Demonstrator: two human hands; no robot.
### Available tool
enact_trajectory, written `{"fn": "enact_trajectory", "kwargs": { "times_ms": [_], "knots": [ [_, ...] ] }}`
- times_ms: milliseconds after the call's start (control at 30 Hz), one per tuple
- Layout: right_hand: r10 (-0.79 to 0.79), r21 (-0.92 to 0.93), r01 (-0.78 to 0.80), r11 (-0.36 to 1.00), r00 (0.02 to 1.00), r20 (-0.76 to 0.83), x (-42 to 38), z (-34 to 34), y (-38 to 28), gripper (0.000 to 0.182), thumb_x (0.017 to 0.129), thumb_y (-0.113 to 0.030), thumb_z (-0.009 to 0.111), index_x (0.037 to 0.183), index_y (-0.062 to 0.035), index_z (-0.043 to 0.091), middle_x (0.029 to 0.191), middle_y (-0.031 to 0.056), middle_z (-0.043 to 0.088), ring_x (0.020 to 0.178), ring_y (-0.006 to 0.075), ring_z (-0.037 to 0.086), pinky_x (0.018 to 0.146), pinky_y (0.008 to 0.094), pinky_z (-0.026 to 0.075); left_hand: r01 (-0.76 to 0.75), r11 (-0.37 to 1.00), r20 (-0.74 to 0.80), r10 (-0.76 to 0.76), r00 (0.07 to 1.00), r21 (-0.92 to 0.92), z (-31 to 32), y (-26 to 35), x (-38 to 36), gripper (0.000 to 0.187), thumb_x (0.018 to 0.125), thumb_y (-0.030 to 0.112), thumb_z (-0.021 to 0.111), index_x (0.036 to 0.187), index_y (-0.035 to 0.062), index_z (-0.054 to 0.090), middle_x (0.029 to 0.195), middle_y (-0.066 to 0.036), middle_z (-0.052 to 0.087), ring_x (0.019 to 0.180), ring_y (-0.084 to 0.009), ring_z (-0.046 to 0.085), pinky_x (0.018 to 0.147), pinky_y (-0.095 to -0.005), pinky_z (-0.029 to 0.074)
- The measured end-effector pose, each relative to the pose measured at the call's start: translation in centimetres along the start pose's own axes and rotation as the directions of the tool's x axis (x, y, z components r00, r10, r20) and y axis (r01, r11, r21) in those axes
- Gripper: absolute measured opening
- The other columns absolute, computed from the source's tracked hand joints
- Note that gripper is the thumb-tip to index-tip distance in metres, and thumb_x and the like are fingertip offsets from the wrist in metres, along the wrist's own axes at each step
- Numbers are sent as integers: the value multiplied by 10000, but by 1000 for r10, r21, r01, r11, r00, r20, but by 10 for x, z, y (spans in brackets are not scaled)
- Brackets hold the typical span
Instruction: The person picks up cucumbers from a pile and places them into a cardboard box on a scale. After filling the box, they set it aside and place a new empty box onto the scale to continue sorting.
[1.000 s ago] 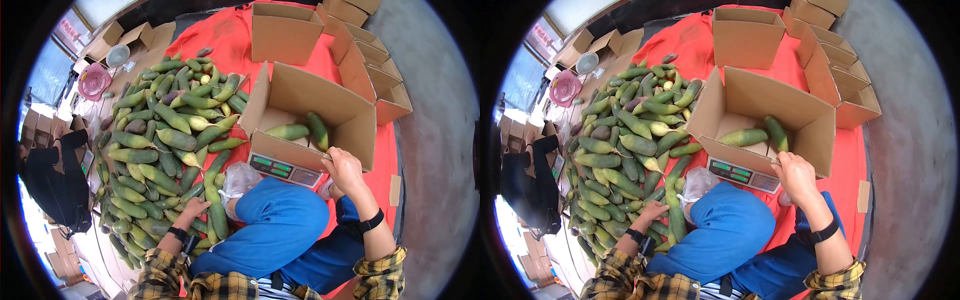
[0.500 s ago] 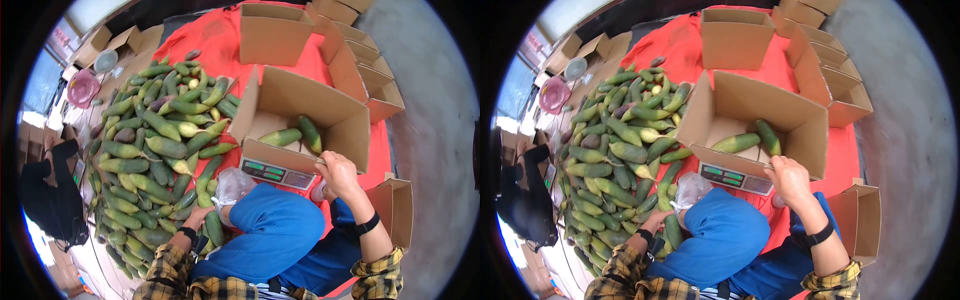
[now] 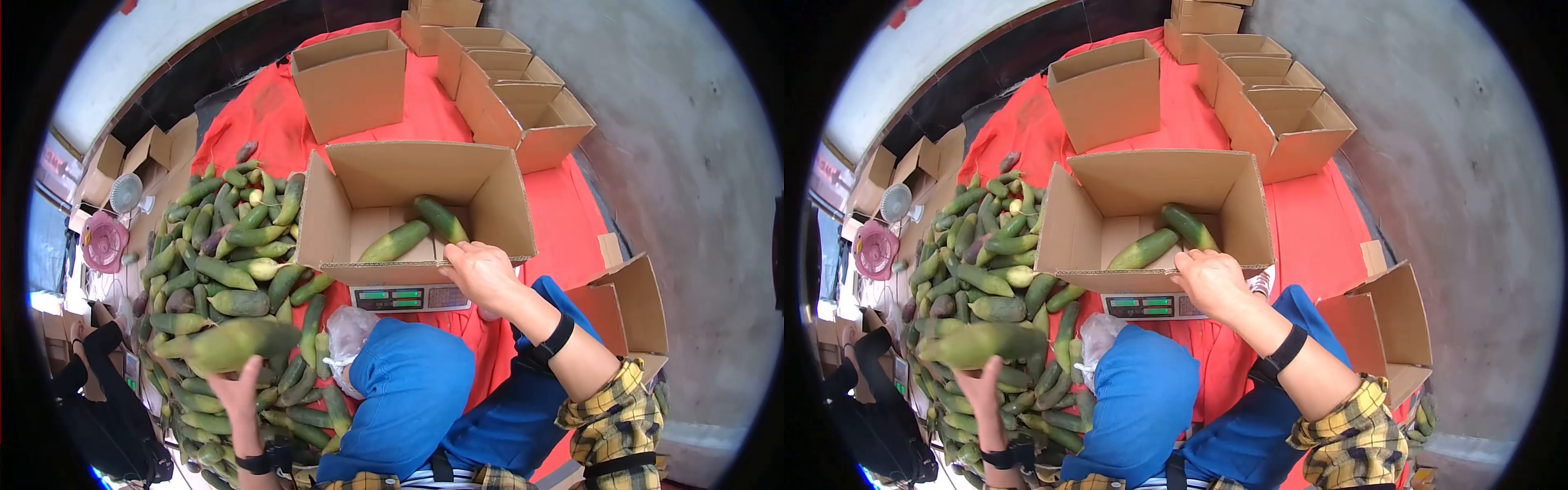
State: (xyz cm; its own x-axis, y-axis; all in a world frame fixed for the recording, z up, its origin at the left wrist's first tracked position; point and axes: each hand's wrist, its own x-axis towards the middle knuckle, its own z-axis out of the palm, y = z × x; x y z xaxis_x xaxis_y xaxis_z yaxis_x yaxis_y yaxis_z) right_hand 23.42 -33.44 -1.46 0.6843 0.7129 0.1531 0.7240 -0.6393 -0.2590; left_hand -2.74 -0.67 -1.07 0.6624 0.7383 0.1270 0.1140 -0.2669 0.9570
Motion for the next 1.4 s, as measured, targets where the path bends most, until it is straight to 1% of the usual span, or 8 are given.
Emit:
{"fn": "enact_trajectory", "kwargs": {
  "times_ms": [200,267,400,700,833,900,1100,1400],
  "knots": [
    [50,-17,-49,999,998,36,0,0,-1,204,844,-251,622,854,-57,560,790,124,617,813,313,614,719,420,494,-519,855,113,516,849,-3,84,114,47,737,651,48,800,1302,6,457,1324,-135,471,1173,-253,511,1026,-370,396],
    [29,-19,-28,999,998,59,0,0,1,202,841,-245,624,859,-54,560,791,131,614,817,318,613,712,422,493,-843,510,255,804,537,167,134,136,68,675,638,63,809,1236,4,500,1209,-127,546,1128,-287,537,966,-384,424],
    [19,6,-20,1000,995,96,2,-6,0,208,842,-226,622,882,-37,546,838,139,614,843,333,605,713,438,486,-852,464,706,517,484,244,200,105,80,640,730,128,750,1285,33,446,1196,-183,536,1110,-355,531,931,-392,438],
    [74,-29,-71,997,992,98,11,-5,-2,181,864,-195,592,912,-33,528,879,152,624,880,341,603,748,453,488,-268,839,491,0,871,474,51,-63,41,347,808,174,681,1088,3,565,976,-184,607,874,-322,603,768,-390,490],
    [53,-9,-52,999,993,107,9,-8,-6,179,860,-175,593,910,-23,512,871,151,619,867,344,603,742,450,488,-19,680,466,-482,742,733,-14,-183,-44,333,772,276,727,865,5,557,727,-122,578,643,-242,545,607,-371,460],
    [31,1,-31,1000,994,107,9,-8,-7,178,857,-171,594,905,-23,508,870,151,617,863,345,602,736,449,487,192,548,375,-749,547,814,-26,-223,-78,588,721,441,748,1025,-34,583,923,-208,644,893,-349,635,767,-416,496],
    [2,0,-2,1000,998,65,11,-10,-7,161,842,-168,611,838,-34,523,799,130,581,793,323,591,674,430,480,256,453,269,-806,527,854,-11,-267,-127,909,614,606,760,1111,-127,555,1105,-301,603,1056,-394,599,895,-408,478],
    [-120,105,111,988,989,81,6,-15,-3,147,809,-128,652,797,-30,543,768,119,565,772,306,577,656,413,482,559,491,279,-862,424,668,11,-245,-124,699,612,382,781,1089,-87,576,1049,-228,647,951,-308,652,808,-380,519]
  ]
}}
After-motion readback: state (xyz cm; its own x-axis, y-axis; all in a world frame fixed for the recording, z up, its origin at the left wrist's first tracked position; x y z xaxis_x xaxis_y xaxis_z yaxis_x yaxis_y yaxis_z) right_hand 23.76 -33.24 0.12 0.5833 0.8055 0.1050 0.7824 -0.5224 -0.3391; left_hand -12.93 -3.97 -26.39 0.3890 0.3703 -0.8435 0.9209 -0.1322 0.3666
